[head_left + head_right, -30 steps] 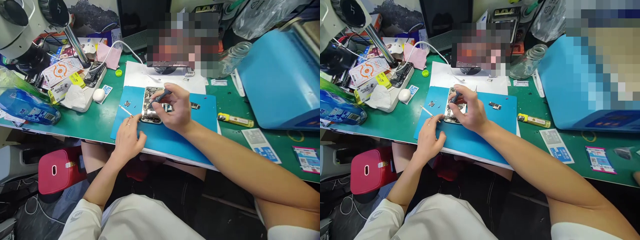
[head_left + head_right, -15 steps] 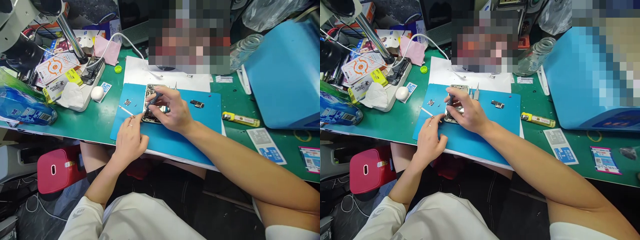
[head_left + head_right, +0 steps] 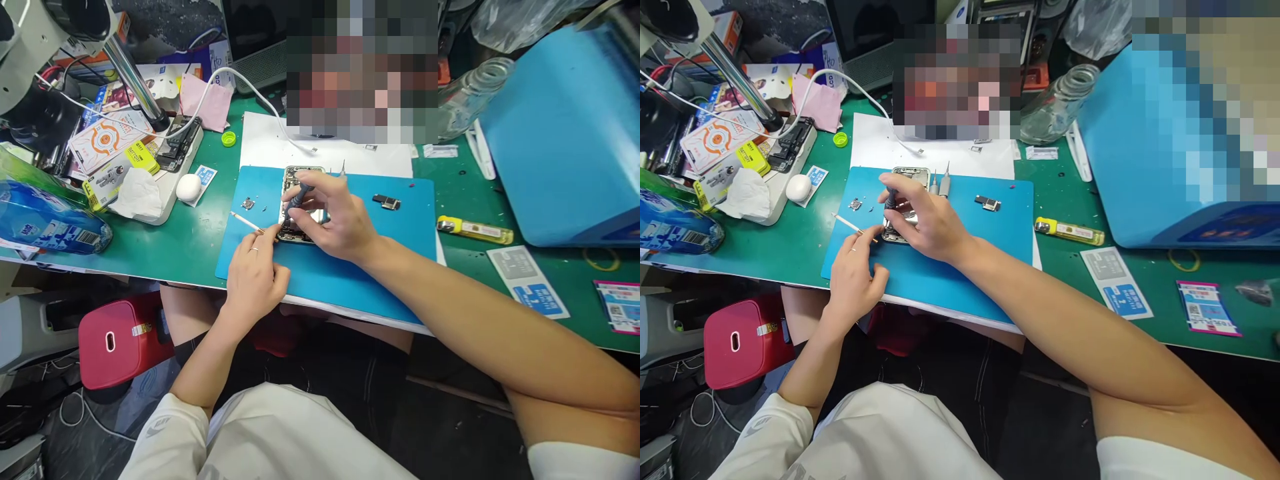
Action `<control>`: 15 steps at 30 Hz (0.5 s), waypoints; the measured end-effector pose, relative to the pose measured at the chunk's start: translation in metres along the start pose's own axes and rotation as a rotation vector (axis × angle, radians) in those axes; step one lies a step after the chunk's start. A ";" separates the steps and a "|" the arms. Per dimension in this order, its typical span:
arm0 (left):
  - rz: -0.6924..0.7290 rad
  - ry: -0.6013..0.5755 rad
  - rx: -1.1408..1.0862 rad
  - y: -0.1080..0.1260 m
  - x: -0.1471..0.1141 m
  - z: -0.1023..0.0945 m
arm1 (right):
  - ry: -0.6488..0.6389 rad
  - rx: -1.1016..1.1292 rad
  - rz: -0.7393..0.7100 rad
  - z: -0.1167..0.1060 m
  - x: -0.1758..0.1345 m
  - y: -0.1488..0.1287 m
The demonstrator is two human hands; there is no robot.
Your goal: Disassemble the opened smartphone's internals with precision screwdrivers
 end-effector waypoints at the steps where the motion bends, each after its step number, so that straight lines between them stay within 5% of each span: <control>1: 0.000 -0.001 0.000 0.000 0.000 0.000 | -0.003 0.005 0.000 0.000 0.000 0.000; 15: -0.015 -0.010 -0.003 -0.001 0.000 0.000 | -0.022 -0.034 -0.018 0.000 0.000 0.001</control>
Point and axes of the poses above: each hand's wrist, its own x-axis towards the middle knuckle, its own z-axis out of the palm, y = z × x, the point moved 2 cm from there along x, towards the middle knuckle, and after that the axes turned 3 degrees about -x, right-handed, at the moved point
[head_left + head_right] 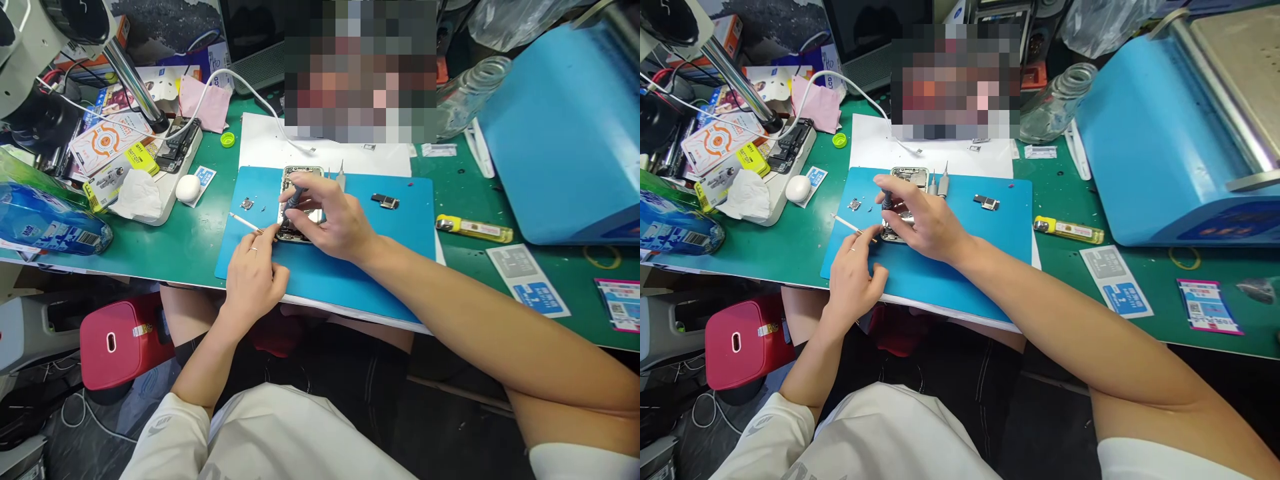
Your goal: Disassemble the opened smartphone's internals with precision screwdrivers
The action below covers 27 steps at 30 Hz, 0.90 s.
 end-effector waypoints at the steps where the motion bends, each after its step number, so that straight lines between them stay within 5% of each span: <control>1: 0.002 0.000 0.004 0.000 0.000 0.000 | -0.005 -0.005 -0.004 0.000 0.000 0.001; 27: 0.016 0.033 0.019 0.001 0.000 0.001 | 0.103 -0.114 -0.143 0.005 0.008 -0.006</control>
Point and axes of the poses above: each hand's wrist, its own x-axis towards the middle knuckle, its own z-axis out of the palm, y = z × x, the point moved 2 cm from there along x, towards the middle knuckle, and after that the axes turned 3 degrees about -x, right-handed, at the moved point
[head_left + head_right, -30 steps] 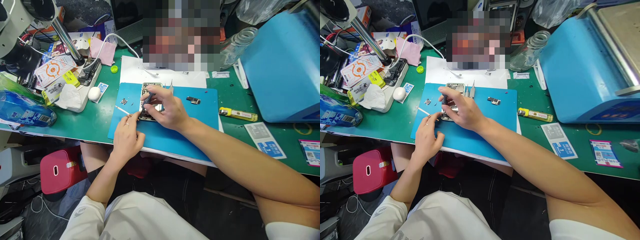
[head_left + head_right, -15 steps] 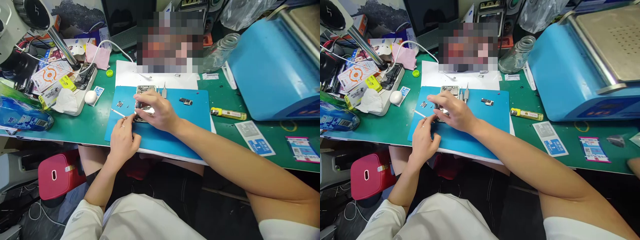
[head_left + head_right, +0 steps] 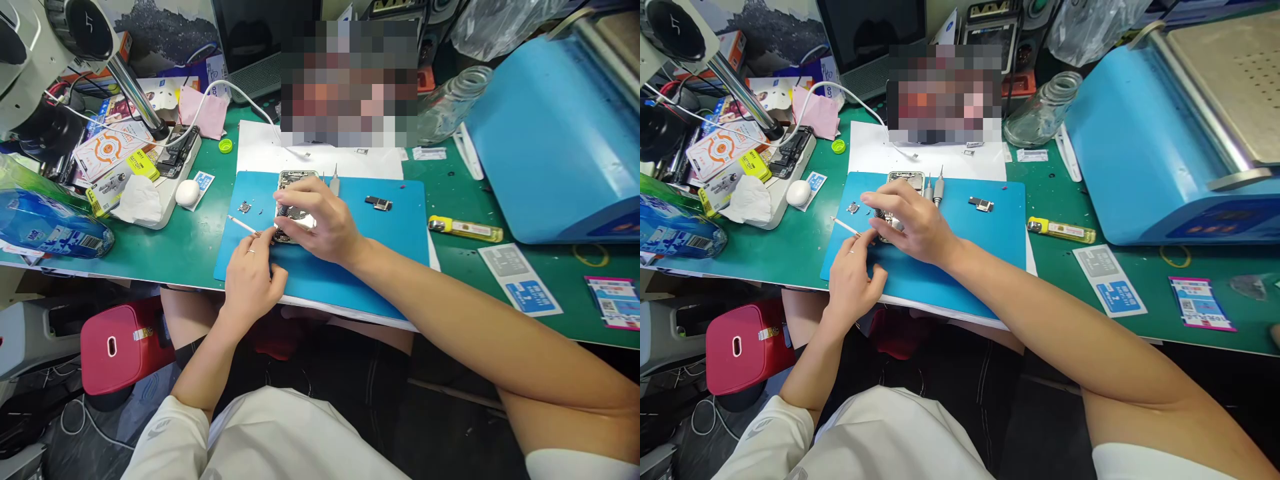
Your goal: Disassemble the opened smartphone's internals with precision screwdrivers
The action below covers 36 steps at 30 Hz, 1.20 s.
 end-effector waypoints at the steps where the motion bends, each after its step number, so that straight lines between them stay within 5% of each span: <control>1: 0.003 0.003 0.002 0.000 0.000 0.000 | 0.003 -0.013 -0.001 0.000 0.000 0.000; 36: -0.058 0.008 -0.036 0.001 -0.001 0.001 | 0.075 -0.034 0.009 0.004 0.007 -0.005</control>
Point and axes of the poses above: each hand's wrist, its own x-axis towards the middle knuckle, its own z-axis out of the palm, y = z × x, the point moved 2 cm from there along x, towards the middle knuckle, and after that the axes turned 3 degrees about -x, right-handed, at the moved point
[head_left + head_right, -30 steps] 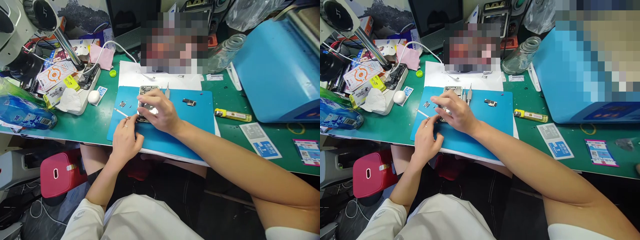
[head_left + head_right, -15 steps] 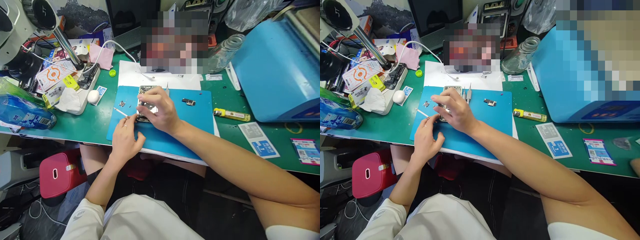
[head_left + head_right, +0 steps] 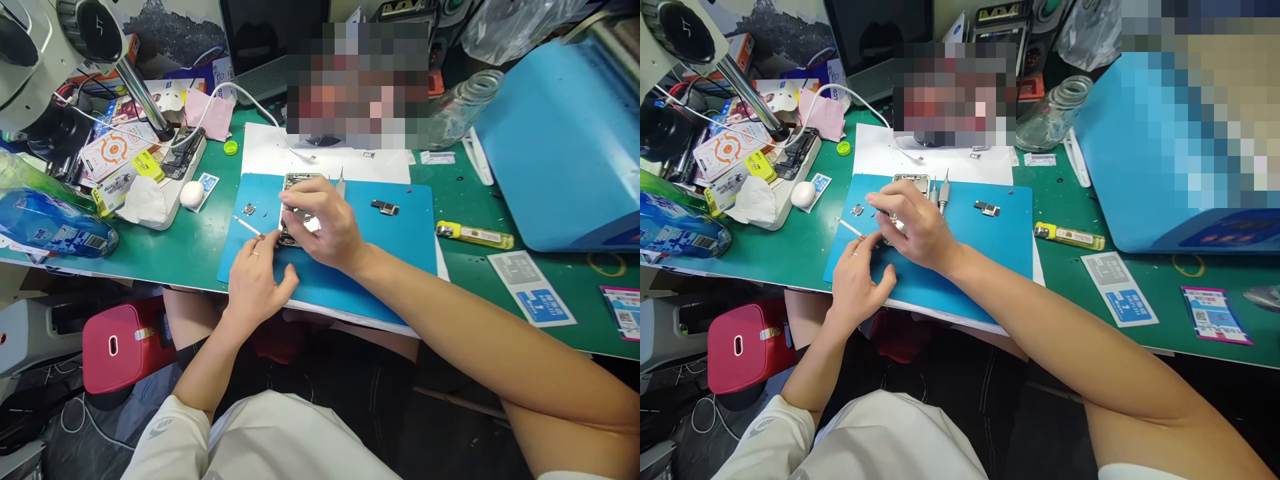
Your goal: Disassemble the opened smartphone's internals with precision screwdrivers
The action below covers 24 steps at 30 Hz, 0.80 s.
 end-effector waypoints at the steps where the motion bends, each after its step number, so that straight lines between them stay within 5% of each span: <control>1: 0.004 -0.001 0.000 0.000 0.000 0.000 | -0.010 0.011 -0.008 0.000 0.000 0.000; 7: 0.046 0.062 -0.037 -0.001 0.003 0.000 | -0.021 0.050 -0.025 0.002 -0.002 0.003; 12: 0.030 0.131 -0.301 -0.011 -0.017 -0.032 | -0.011 0.062 -0.011 0.001 -0.001 0.001; 15: -0.053 0.286 -0.333 -0.038 -0.067 -0.060 | -0.009 0.104 0.000 0.002 -0.002 0.000; 19: -0.456 0.691 -0.280 -0.094 -0.160 -0.088 | -0.001 0.118 0.023 0.002 -0.002 -0.001; 24: -0.713 0.890 -0.231 -0.155 -0.239 -0.096 | -0.031 0.088 0.002 0.001 -0.002 -0.006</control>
Point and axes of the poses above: each hand's wrist, its own x-axis towards the middle knuckle, its own z-axis out of the palm, y = z × x, the point moved 2 cm from there along x, towards the middle knuckle, and after that the axes turned 3 degrees about -x, right-handed, at the moved point
